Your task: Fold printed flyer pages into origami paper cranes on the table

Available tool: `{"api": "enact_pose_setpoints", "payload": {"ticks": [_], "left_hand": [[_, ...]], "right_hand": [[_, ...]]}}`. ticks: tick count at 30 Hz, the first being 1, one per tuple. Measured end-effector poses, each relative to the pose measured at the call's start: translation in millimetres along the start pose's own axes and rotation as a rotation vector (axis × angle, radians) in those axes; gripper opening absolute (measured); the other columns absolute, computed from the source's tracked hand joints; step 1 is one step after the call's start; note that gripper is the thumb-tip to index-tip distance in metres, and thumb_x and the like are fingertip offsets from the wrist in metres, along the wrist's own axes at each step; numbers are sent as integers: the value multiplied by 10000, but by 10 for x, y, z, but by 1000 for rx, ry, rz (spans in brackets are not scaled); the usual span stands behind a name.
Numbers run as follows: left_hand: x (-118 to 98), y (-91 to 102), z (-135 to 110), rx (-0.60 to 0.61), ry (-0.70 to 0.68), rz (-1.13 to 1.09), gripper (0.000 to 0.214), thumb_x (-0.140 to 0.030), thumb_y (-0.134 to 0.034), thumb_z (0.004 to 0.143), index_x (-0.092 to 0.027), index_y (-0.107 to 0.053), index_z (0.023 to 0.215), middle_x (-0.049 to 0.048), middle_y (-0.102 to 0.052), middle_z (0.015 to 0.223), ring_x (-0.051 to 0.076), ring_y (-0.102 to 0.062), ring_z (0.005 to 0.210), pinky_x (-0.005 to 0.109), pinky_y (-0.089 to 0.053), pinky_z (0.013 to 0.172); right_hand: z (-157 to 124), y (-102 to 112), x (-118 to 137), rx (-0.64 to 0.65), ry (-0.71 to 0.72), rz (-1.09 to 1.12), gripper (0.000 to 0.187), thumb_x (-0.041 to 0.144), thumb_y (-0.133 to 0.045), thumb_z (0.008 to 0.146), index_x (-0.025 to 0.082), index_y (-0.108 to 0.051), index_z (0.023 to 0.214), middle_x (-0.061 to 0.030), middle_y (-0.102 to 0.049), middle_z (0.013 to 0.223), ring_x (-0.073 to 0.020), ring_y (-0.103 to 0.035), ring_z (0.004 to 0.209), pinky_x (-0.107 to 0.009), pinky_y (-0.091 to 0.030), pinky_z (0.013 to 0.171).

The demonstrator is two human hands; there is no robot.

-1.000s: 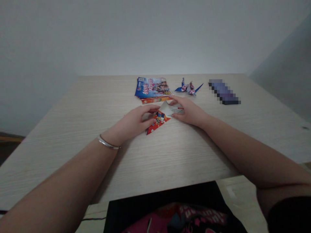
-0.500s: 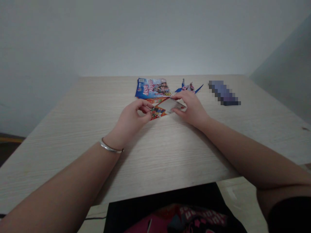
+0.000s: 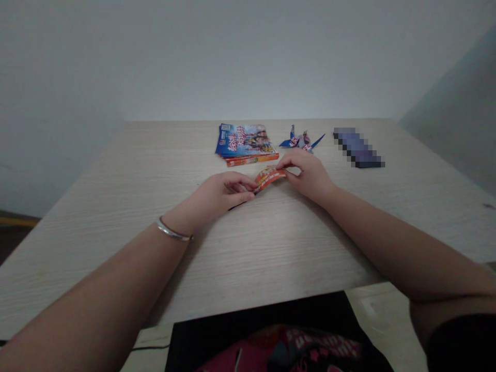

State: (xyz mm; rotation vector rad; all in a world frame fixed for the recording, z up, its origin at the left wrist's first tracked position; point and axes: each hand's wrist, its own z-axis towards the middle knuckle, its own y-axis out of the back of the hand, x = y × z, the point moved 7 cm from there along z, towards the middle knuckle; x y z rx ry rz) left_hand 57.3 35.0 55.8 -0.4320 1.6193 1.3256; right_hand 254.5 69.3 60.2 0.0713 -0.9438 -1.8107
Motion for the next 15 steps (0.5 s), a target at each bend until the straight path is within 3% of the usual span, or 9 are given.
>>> {"api": "enact_pose_setpoints", "payload": {"ticks": [2, 6, 8, 12, 15], "left_hand": [[42, 3, 4, 4, 22, 18, 227, -268, -643, 874, -191, -781, 1036, 18, -774, 862, 134, -651, 722, 240, -512, 652], [16, 33, -6, -43, -39, 121, 283, -234, -611, 908, -207, -765, 1145, 12, -765, 896, 131, -649, 738, 238, -512, 673], [-18, 37, -14, -61, -60, 176, 350, -220, -632, 899, -218, -732, 1235, 2, -750, 882, 126, -643, 725, 236, -513, 677], [-69, 39, -24, -75, -62, 221, 604, -170, -621, 887, -210, -548, 1484, -3, -724, 901, 108, -635, 671, 226, -515, 656], [-72, 52, -26, -98, -80, 220, 679, -160, -599, 886, -226, -448, 1545, -1, -708, 939, 107, -640, 661, 218, -503, 613]], "right_hand": [[-7, -9, -2, 11, -5, 5, 118, 166, -656, 888, 227, -706, 975, -47, -723, 944, -221, -672, 931, -404, -568, 846], [-6, -42, -15, 72, -59, 51, 427, 139, -684, 832, 261, -645, 1239, -77, -685, 1224, -260, -640, 1150, -467, -591, 952], [5, -48, 14, 80, -28, 66, 506, 120, -691, 797, 271, -610, 1273, -82, -656, 1298, -273, -610, 1222, -492, -583, 996], [9, -28, 101, 45, 92, 69, 413, 134, -675, 810, 279, -603, 1190, -81, -647, 1295, -270, -599, 1240, -489, -588, 992], [3, 20, 85, -3, 27, 46, 445, 169, -683, 826, 298, -588, 1241, -91, -609, 1375, -278, -572, 1288, -458, -612, 925]]}}
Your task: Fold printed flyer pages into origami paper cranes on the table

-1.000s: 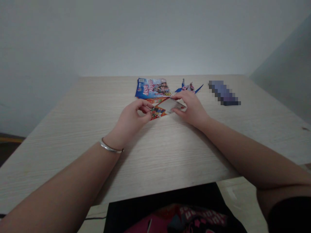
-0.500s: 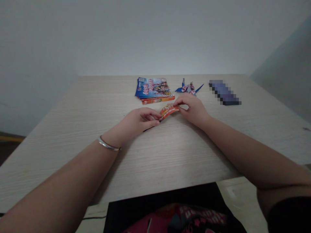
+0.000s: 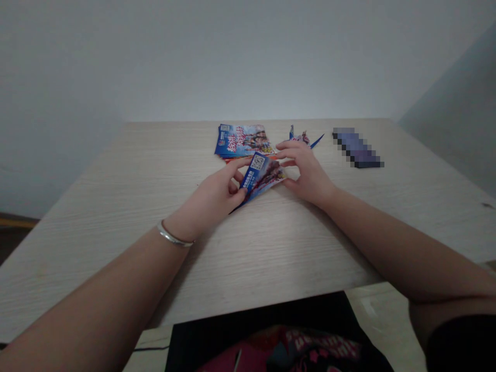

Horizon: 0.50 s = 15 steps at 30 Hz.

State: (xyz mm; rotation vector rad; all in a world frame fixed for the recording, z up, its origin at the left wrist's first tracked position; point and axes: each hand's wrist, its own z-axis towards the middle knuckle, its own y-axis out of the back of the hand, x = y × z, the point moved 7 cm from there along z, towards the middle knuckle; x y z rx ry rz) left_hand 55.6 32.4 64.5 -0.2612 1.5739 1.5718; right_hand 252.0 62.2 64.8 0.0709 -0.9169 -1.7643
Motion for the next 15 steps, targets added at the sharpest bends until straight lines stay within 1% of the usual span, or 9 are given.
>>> {"api": "enact_pose_setpoints", "payload": {"ticks": [2, 5, 7, 8, 9, 10, 11, 13, 15], "left_hand": [[33, 1, 1, -16, -4, -3, 668, -180, -606, 885, -228, -448, 1532, 4, -696, 939, 116, -639, 651, 226, -496, 587], [106, -12, 1, -25, 5, -47, 764, -197, -623, 886, -244, -353, 1599, 32, -688, 982, 138, -652, 675, 250, -514, 585], [132, -10, -1, -34, -4, -56, 865, -189, -622, 892, -284, -238, 1661, 45, -687, 1016, 138, -638, 671, 255, -514, 585], [135, -5, -2, -38, -15, -39, 892, -182, -617, 895, -304, -201, 1676, 50, -687, 1044, 131, -623, 663, 256, -512, 587], [131, 4, -3, -45, -32, -6, 889, -172, -607, 897, -313, -207, 1679, 59, -683, 1087, 125, -609, 665, 259, -516, 604], [120, 14, -3, -53, -55, 42, 846, -162, -594, 898, -306, -268, 1666, 69, -674, 1135, 124, -603, 690, 268, -531, 644], [106, 24, -3, -58, -83, 93, 763, -155, -578, 900, -284, -378, 1625, 79, -662, 1176, 131, -608, 738, 285, -550, 708], [86, 37, 2, -54, -130, 178, 556, -159, -549, 915, -220, -601, 1466, 98, -647, 1207, 169, -626, 887, 345, -565, 868], [90, 53, 11, -45, -154, 212, 427, -173, -521, 940, -187, -711, 1322, 112, -649, 1195, 211, -627, 1026, 409, -542, 989]], "right_hand": [[-4, 23, -1, 3, -51, -56, 437, 189, -700, 836, 306, -609, 1247, -93, -585, 1429, -287, -558, 1316, -480, -595, 964], [-7, -5, 47, 102, -24, -154, 274, 195, -707, 856, 300, -695, 1109, -73, -610, 1429, -292, -575, 1314, -541, -498, 1104], [-16, -40, 70, 181, 24, -164, 184, 186, -699, 862, 286, -722, 1015, -63, -661, 1372, -285, -604, 1287, -529, -479, 1111], [-23, -60, 71, 221, 40, -152, 162, 178, -690, 864, 277, -726, 987, -61, -689, 1332, -276, -624, 1261, -506, -491, 1089], [-33, -82, 68, 264, 53, -133, 152, 169, -682, 861, 267, -726, 968, -61, -717, 1279, -266, -648, 1221, -480, -506, 1059], [-45, -106, 59, 311, 56, -111, 151, 158, -673, 852, 256, -724, 956, -62, -743, 1213, -256, -673, 1166, -454, -521, 1023], [-60, -134, 42, 362, 47, -91, 167, 140, -661, 838, 246, -722, 952, -62, -762, 1149, -246, -693, 1108, -430, -534, 984], [-94, -184, -1, 453, 6, -50, 216, 100, -644, 788, 233, -714, 942, -57, -783, 1060, -236, -714, 1023, -396, -548, 922], [-124, -206, -47, 497, -49, -17, 247, 81, -642, 740, 231, -699, 928, -53, -792, 1055, -234, -723, 1012, -385, -550, 909]]}}
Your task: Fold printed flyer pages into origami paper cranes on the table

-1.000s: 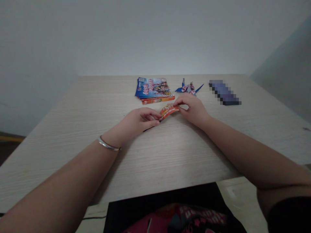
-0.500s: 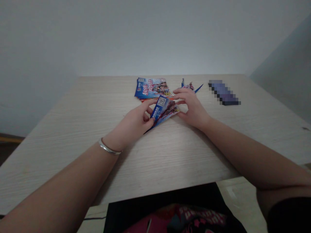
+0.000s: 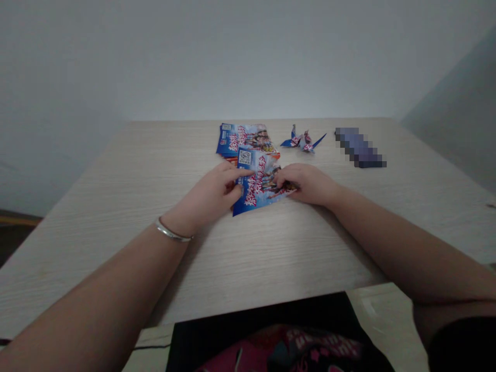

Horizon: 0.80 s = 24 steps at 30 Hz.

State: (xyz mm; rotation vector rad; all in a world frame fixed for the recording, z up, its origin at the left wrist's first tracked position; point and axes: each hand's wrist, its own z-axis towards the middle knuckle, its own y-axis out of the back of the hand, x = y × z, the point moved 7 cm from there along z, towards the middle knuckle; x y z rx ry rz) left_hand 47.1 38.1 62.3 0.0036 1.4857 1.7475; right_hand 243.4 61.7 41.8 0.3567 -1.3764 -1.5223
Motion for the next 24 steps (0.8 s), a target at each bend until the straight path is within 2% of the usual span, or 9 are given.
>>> {"api": "enact_pose_setpoints", "payload": {"ticks": [5, 9, 11, 15, 18, 21, 24], "left_hand": [[91, 42, 13, 4, -3, -23, 456, -124, -461, 943, -193, -726, 1307, 121, -673, 1226, 243, -626, 1186, 458, -509, 1091], [115, 19, 9, 15, -89, 25, 463, -148, -534, 941, -202, -681, 1377, 143, -635, 1407, 266, -607, 1285, 488, -491, 1129], [123, -3, 6, 28, -126, 66, 444, -168, -585, 929, -204, -698, 1357, 160, -628, 1429, 284, -612, 1288, 500, -492, 1123], [181, 0, 14, 54, -111, 162, 386, -166, -633, 891, -242, -774, 1243, 136, -710, 1282, 270, -680, 1132, 459, -539, 1022], [214, 24, 23, 84, -111, 229, 333, -189, -670, 870, -271, -813, 1160, 103, -762, 1143, 246, -697, 1024, 408, -541, 962], [215, 54, 31, 111, -131, 253, 293, -238, -692, 871, -295, -828, 1125, 87, -782, 1118, 244, -696, 1012, 394, -522, 961], [180, 58, 42, 165, -148, 258, 266, -263, -692, 867, -297, -840, 1085, 79, -796, 1064, 247, -699, 984, 397, -507, 961]], "right_hand": [[-44, -27, -48, 25, -29, 83, 205, 106, -676, 720, 234, -656, 879, -47, -799, 1115, -233, -738, 1049, -393, -553, 932], [-65, -47, -35, 66, -19, 139, 196, 108, -691, 734, 242, -658, 874, -28, -801, 1141, -221, -744, 1083, -380, -555, 954], [-69, -47, -26, 75, -22, 154, 194, 104, -692, 741, 242, -663, 875, -22, -803, 1119, -217, -747, 1080, -378, -557, 961], [-73, -15, 1, 54, -3, 161, 232, 137, -719, 764, 233, -722, 976, -39, -805, 1124, -226, -757, 1068, -391, -577, 958], [-83, -3, 45, 67, 74, 149, 300, 186, -733, 807, 259, -773, 1096, -36, -806, 1169, -218, -751, 1114, -398, -574, 1017], [-104, 13, 54, 86, 130, 123, 272, 233, -746, 838, 298, -805, 1095, -21, -801, 1223, -200, -727, 1198, -406, -538, 1112], [-130, 36, 18, 113, 126, 91, 261, 234, -738, 856, 300, -820, 1095, -25, -797, 1246, -202, -711, 1243, -411, -539, 1123]]}}
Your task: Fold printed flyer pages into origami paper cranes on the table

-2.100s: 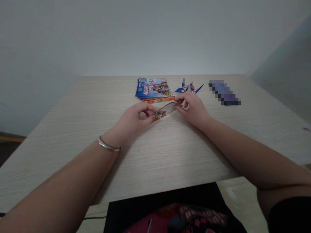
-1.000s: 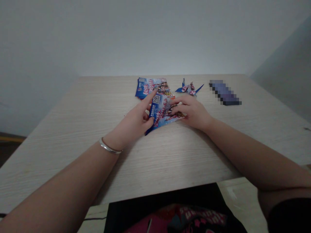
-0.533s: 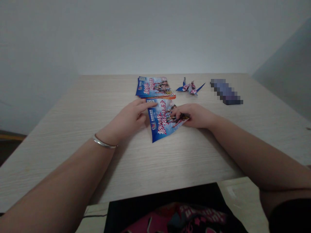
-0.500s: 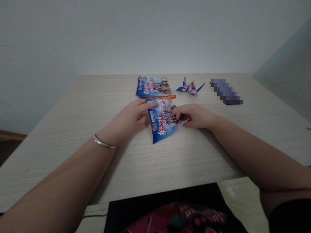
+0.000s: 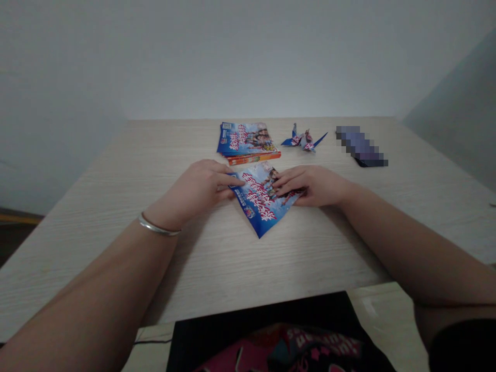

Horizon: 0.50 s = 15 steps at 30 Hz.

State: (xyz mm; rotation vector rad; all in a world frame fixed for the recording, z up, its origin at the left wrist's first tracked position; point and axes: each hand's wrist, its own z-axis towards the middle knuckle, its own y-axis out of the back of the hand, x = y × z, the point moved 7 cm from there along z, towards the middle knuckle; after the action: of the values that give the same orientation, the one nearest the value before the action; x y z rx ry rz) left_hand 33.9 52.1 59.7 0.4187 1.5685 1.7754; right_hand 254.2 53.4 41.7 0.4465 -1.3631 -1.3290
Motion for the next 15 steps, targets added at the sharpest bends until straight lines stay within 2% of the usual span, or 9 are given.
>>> {"api": "enact_pose_setpoints", "payload": {"ticks": [4, 7, 15], "left_hand": [[-78, 6, 23, 51, -30, -71, 193, -294, -685, 868, -296, -856, 956, 64, -802, 926, 239, -707, 904, 380, -500, 931], [-89, -1, 25, 68, 11, -117, 203, -347, -655, 900, -293, -850, 905, 47, -812, 896, 214, -708, 847, 340, -495, 865], [119, -93, -36, 97, 298, -215, 244, -432, -659, 868, -278, -841, 819, 44, -802, 786, 173, -651, 644, 268, -431, 625]], "right_hand": [[-30, 51, -42, -2, -50, 1, 211, 213, -743, 855, 294, -838, 1025, -23, -809, 1208, -207, -737, 1198, -406, -576, 1076], [-33, 66, -64, -18, -105, 1, 197, 204, -715, 881, 294, -839, 1005, -11, -811, 1202, -189, -745, 1176, -389, -580, 1064], [-41, 43, -137, -55, -199, 36, 174, 244, -690, 914, 298, -826, 1009, -7, -810, 1206, -193, -758, 1124, -385, -591, 1012]]}}
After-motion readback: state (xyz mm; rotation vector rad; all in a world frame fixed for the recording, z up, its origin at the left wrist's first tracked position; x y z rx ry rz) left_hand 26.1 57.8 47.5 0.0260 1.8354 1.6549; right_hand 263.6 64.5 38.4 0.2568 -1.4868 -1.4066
